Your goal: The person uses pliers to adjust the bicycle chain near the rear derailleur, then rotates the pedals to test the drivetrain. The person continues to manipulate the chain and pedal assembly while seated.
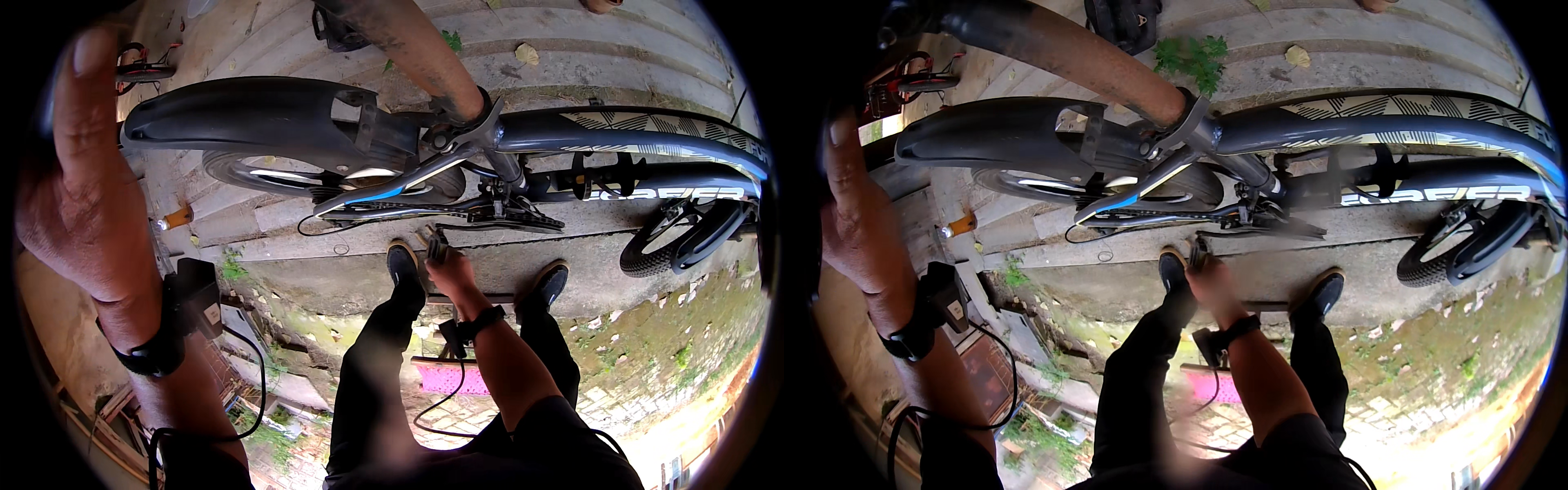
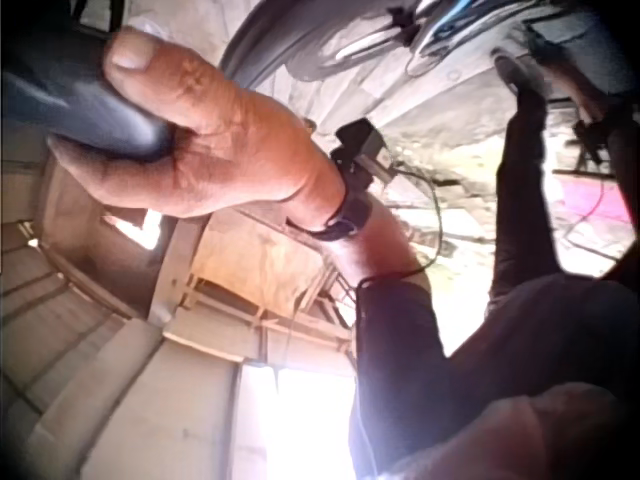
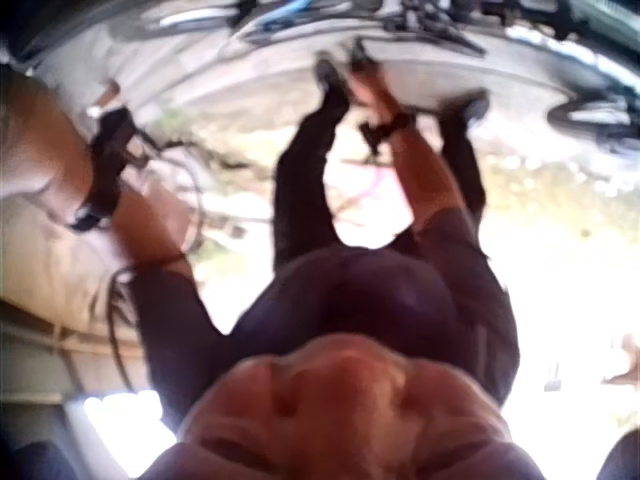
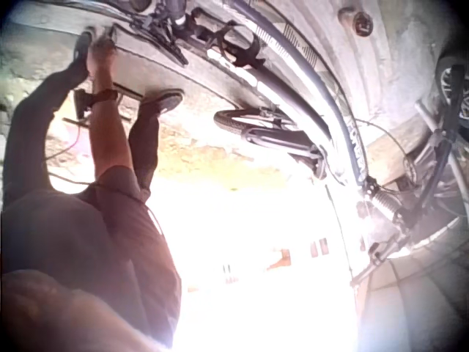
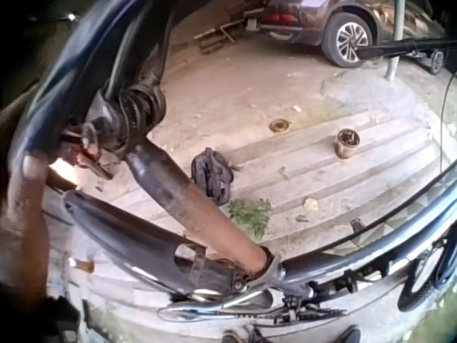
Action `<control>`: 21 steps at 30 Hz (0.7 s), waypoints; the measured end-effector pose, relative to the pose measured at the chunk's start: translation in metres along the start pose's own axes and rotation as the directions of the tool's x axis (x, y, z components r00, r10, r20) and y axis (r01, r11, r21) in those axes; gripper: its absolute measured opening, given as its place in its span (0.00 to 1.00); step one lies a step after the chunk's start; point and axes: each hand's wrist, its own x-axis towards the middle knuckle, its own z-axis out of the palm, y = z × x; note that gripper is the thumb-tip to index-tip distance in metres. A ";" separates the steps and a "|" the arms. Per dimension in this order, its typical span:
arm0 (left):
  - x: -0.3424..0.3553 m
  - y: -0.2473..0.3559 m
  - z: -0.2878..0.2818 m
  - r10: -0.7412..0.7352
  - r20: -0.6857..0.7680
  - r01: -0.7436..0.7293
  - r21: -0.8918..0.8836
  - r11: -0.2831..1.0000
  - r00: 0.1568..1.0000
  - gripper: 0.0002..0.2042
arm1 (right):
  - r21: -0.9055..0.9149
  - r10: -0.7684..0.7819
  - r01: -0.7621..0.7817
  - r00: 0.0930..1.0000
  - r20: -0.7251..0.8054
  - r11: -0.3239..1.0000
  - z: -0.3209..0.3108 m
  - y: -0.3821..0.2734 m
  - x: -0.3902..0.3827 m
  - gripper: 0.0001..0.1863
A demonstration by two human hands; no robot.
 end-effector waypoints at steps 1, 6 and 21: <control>-0.005 0.004 -0.003 -0.051 -0.025 0.049 -0.069 0.996 0.998 0.24 | 0.099 -0.049 0.042 0.996 0.074 0.994 -0.008 -0.031 -0.018 0.19; -0.008 -0.001 0.000 -0.206 -0.085 0.157 -0.396 0.905 0.975 0.26 | 0.506 -0.299 0.204 0.948 0.112 0.838 -0.127 -0.098 -0.092 0.11; -0.012 0.010 0.003 -0.205 -0.188 0.089 -0.489 0.868 0.961 0.22 | 0.322 0.187 -0.162 0.981 -0.048 0.933 -0.336 0.059 -0.094 0.13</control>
